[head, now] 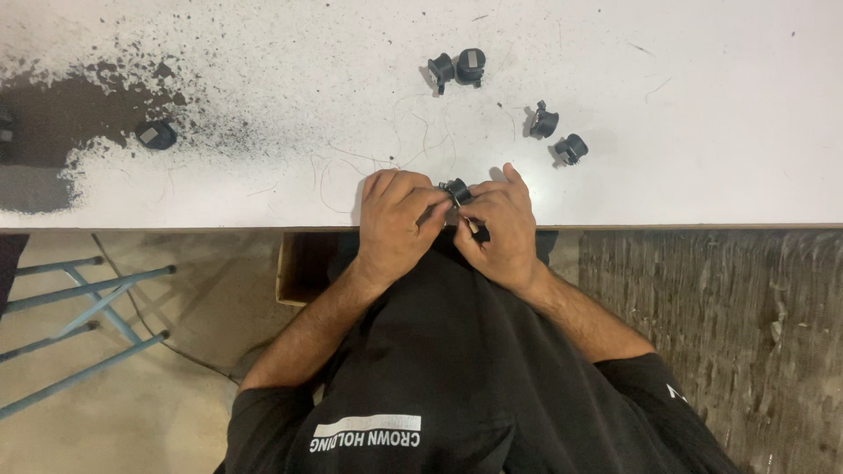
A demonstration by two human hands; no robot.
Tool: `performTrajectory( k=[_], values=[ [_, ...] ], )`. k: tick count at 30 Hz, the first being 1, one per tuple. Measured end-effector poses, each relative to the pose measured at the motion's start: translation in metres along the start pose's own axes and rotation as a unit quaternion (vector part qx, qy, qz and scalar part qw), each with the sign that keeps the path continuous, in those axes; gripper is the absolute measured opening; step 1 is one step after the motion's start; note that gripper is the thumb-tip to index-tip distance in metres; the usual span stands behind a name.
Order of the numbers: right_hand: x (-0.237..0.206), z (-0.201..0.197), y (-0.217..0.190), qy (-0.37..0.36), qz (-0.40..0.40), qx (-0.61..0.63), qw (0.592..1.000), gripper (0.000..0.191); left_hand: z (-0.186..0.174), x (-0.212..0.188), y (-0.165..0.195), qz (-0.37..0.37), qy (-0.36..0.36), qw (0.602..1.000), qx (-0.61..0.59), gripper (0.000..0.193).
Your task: The person sits at a white table assembling omni-style wheels, fitting black roller components into the hubs of wheel bodies by hand and using a small hand tool to press or seat the rollers. Completed wheels are set aside on the table as the person works through them one at a time.
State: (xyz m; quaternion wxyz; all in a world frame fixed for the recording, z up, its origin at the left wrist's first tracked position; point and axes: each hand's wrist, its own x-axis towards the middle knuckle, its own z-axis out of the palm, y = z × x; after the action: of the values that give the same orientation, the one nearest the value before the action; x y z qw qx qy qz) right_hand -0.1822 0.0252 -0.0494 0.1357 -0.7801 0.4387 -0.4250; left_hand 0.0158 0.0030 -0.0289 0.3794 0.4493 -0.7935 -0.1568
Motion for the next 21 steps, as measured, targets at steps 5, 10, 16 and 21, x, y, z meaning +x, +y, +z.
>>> performTrajectory(
  k=[5,10,16,21],
  values=[
    [-0.0012,0.0009,0.0006,0.011,-0.001,-0.01,1.0,0.03,-0.0029,0.0051,0.0028,-0.026,-0.006,1.0,-0.006,0.013],
    [-0.0041,0.0002,0.0029,0.035,-0.066,0.016,0.997,0.03,-0.0028,0.0063,0.0054,-0.02,0.001,1.0,-0.009,0.011],
    [-0.0073,0.0029,0.0042,0.02,-0.062,0.008,0.998,0.03,-0.0039,0.0041,0.0025,-0.02,-0.012,0.999,-0.021,0.011],
    [-0.0067,0.0041,0.0029,0.027,-0.056,0.006,0.998,0.03,-0.0051,0.0033,0.002,-0.022,-0.022,0.999,-0.037,0.013]
  ],
)
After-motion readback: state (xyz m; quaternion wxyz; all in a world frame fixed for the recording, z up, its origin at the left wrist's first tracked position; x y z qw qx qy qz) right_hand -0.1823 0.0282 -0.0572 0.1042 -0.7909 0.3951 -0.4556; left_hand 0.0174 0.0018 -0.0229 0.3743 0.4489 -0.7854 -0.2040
